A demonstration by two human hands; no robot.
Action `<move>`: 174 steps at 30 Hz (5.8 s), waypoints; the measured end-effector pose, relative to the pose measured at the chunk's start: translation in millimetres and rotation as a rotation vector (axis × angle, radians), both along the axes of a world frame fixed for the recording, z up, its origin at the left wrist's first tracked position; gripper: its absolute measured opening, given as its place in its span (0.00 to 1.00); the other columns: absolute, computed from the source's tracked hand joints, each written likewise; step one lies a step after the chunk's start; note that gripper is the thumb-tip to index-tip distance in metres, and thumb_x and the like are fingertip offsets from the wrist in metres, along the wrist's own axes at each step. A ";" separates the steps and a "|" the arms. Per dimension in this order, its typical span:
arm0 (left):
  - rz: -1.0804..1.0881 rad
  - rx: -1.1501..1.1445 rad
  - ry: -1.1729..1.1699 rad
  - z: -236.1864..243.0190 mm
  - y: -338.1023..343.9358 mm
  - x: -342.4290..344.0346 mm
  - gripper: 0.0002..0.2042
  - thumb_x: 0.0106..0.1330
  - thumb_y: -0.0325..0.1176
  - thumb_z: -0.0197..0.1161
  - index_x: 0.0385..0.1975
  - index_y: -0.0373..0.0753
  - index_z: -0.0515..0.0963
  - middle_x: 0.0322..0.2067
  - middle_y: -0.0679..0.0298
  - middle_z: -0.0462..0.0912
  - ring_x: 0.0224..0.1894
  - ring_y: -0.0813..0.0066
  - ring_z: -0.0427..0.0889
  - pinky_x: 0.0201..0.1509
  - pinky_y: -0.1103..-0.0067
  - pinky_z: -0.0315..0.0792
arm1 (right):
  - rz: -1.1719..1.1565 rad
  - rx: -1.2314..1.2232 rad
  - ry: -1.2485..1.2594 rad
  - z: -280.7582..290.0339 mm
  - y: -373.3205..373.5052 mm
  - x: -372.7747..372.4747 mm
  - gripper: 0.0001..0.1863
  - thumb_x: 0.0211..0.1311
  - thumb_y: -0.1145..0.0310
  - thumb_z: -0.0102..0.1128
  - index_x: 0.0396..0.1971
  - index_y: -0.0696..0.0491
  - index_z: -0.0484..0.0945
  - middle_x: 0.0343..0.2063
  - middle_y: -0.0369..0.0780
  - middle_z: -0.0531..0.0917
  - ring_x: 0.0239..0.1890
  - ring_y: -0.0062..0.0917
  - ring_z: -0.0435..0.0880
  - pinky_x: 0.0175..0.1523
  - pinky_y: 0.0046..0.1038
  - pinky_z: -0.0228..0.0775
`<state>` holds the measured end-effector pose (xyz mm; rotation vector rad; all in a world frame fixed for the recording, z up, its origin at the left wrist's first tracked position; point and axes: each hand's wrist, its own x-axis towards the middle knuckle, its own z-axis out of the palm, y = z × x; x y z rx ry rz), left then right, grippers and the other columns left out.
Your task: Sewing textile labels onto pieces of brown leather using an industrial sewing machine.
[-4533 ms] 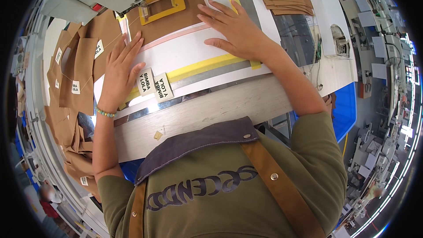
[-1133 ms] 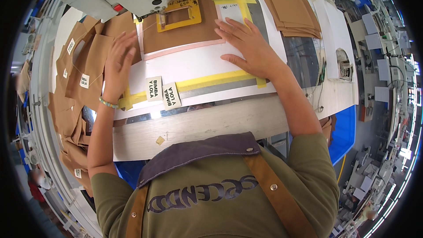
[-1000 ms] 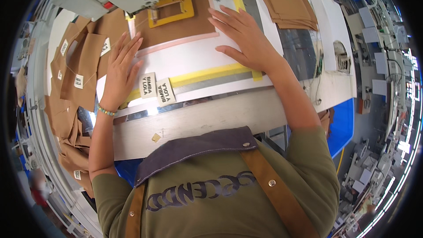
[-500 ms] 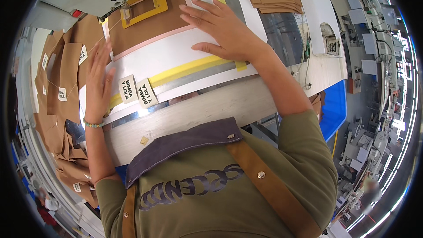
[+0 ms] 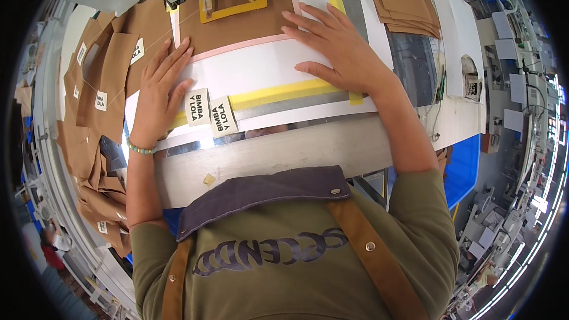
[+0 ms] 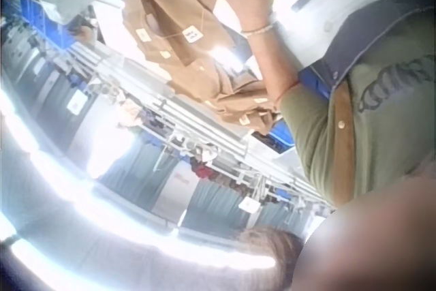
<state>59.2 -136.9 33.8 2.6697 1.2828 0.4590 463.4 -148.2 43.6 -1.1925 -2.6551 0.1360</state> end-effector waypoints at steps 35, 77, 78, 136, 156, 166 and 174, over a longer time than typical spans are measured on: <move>-0.034 -0.400 -0.513 47.0 -32.4 17.8 0.22 0.77 0.32 0.67 0.68 0.36 0.81 0.60 0.54 0.88 0.59 0.60 0.87 0.67 0.69 0.77 | 0.368 0.436 0.350 42.3 -8.8 -115.3 0.04 0.52 0.72 0.68 0.27 0.49 0.81 0.28 0.32 0.82 0.36 0.27 0.84 0.46 0.31 0.78; -0.061 0.034 -0.195 9.4 30.0 56.9 0.28 0.76 0.33 0.66 0.75 0.35 0.71 0.72 0.56 0.77 0.72 0.51 0.73 0.77 0.61 0.69 | 0.224 0.654 -0.003 -7.0 105.7 -98.0 0.10 0.56 0.70 0.68 0.39 0.52 0.88 0.39 0.33 0.87 0.46 0.28 0.85 0.56 0.33 0.78; -0.062 0.082 -0.131 6.5 31.6 58.9 0.29 0.75 0.34 0.67 0.75 0.35 0.71 0.75 0.54 0.73 0.76 0.47 0.69 0.80 0.59 0.66 | 0.200 0.580 -0.032 -7.3 102.5 -97.1 0.12 0.58 0.70 0.69 0.43 0.53 0.89 0.44 0.34 0.89 0.49 0.29 0.86 0.58 0.34 0.77; -1.496 -0.770 -1.678 128.6 -81.1 133.5 0.20 0.82 0.27 0.49 0.67 0.20 0.75 0.65 0.40 0.82 0.67 0.47 0.81 0.72 0.61 0.74 | 0.076 0.064 0.062 -9.4 111.2 -89.7 0.29 0.80 0.52 0.60 0.71 0.54 0.78 0.74 0.41 0.77 0.76 0.40 0.71 0.80 0.41 0.62; -0.107 -0.018 -0.068 16.6 68.8 5.9 0.23 0.76 0.23 0.60 0.71 0.38 0.77 0.77 0.57 0.72 0.80 0.48 0.64 0.79 0.60 0.68 | -0.440 0.286 0.555 -20.4 114.5 51.6 0.17 0.83 0.59 0.58 0.56 0.52 0.90 0.66 0.38 0.85 0.70 0.36 0.79 0.75 0.37 0.68; -0.139 -0.016 -0.079 14.5 82.9 30.2 0.20 0.79 0.27 0.60 0.69 0.37 0.78 0.74 0.59 0.76 0.73 0.41 0.67 0.82 0.59 0.61 | -0.437 0.296 0.553 -27.9 116.7 60.2 0.16 0.84 0.59 0.57 0.55 0.51 0.90 0.65 0.37 0.85 0.73 0.35 0.76 0.77 0.36 0.65; -0.162 -0.041 -0.132 12.3 85.5 32.2 0.19 0.77 0.25 0.62 0.65 0.37 0.82 0.70 0.61 0.80 0.67 0.48 0.70 0.79 0.60 0.64 | -0.441 0.317 0.542 -26.5 113.8 50.7 0.15 0.83 0.61 0.58 0.54 0.51 0.90 0.65 0.38 0.85 0.73 0.35 0.76 0.77 0.38 0.65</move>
